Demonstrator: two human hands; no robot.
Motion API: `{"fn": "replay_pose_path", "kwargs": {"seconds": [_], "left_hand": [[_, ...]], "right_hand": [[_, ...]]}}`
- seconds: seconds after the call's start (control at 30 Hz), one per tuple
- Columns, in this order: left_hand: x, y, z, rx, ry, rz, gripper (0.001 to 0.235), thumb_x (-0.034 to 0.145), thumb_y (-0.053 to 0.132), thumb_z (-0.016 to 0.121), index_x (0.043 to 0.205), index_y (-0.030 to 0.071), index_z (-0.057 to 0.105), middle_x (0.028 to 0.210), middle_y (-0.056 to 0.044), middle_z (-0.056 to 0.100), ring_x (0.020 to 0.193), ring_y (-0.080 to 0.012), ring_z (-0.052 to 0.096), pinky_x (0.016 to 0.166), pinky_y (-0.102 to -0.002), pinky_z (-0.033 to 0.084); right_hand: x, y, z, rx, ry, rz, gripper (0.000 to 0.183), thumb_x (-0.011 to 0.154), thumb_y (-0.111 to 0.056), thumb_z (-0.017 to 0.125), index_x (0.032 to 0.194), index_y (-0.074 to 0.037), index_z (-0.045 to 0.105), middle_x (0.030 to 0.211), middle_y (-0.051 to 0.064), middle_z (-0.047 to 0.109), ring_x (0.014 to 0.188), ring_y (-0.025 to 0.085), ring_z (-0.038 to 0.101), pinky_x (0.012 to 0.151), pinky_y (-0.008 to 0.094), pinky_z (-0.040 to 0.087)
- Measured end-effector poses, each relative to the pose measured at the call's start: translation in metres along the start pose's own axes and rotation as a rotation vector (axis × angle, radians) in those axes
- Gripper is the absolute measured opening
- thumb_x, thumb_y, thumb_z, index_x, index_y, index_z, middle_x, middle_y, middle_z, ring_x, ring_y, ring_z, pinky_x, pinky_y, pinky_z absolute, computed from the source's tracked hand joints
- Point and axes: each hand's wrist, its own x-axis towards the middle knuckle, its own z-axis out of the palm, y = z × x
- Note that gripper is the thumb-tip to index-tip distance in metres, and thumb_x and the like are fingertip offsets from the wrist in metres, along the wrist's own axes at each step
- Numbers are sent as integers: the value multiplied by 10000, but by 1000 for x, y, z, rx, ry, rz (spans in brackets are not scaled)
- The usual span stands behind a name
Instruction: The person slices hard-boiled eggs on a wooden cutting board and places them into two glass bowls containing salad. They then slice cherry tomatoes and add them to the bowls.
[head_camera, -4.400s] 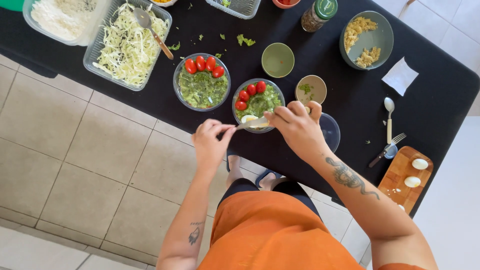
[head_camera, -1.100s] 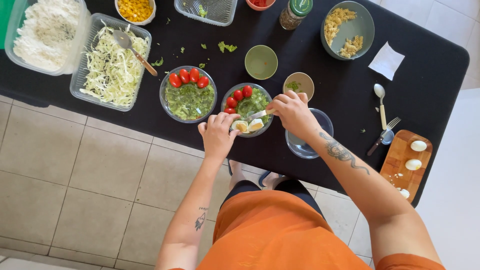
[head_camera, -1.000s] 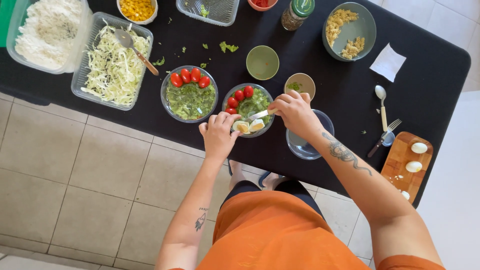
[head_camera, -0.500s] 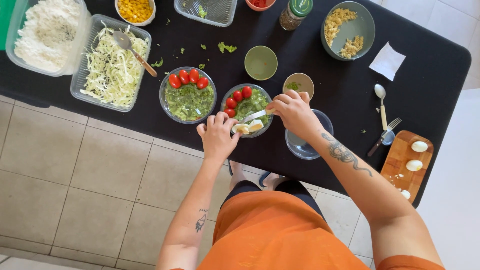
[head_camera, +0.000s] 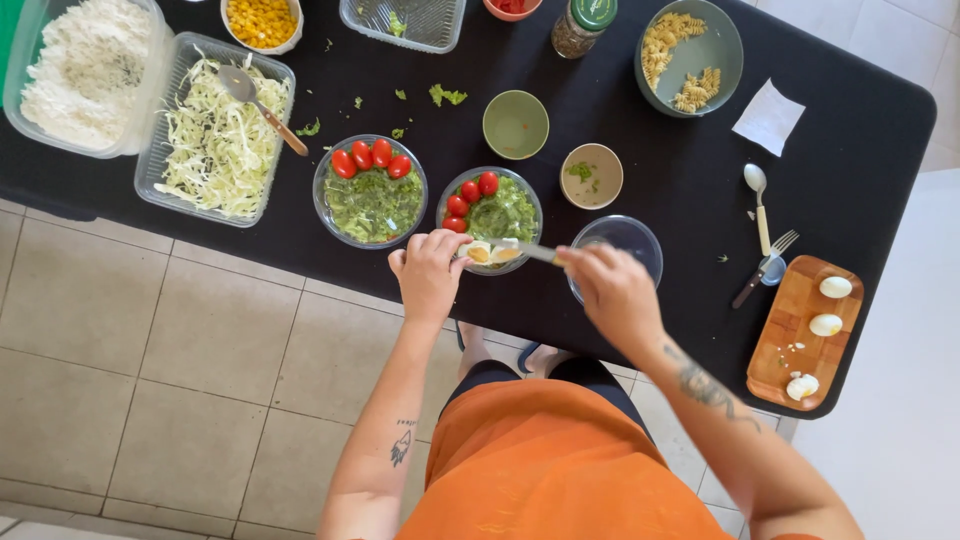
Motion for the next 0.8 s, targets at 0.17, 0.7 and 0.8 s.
{"fn": "replay_pose_path", "kwargs": {"seconds": [0.17, 0.7, 0.8], "left_hand": [[-2, 3, -1, -28, -11, -27, 294, 777, 396, 660, 1052, 397, 555, 972, 159, 494, 990, -102, 450, 849, -382, 323], [1, 3, -1, -36, -19, -30, 285, 746, 366, 695, 1004, 366, 572, 947, 133, 493, 977, -126, 463, 840, -394, 335], [0, 6, -5, -46, -10, 6, 272, 759, 368, 681, 1012, 370, 580, 958, 130, 499, 986, -124, 465, 846, -392, 333]], "right_hand": [[-37, -28, 19, 60, 17, 83, 311, 855, -106, 570, 1120, -245, 652, 928, 27, 619, 775, 260, 645, 679, 320, 521], [-58, -26, 55, -222, 14, -47, 461, 792, -37, 529, 1229, -175, 579, 981, 56, 544, 702, 226, 552, 582, 293, 525], [-51, -33, 36, -235, 28, -44, 473, 812, -34, 505, 1256, -187, 564, 984, 44, 541, 734, 215, 563, 601, 284, 520]]}}
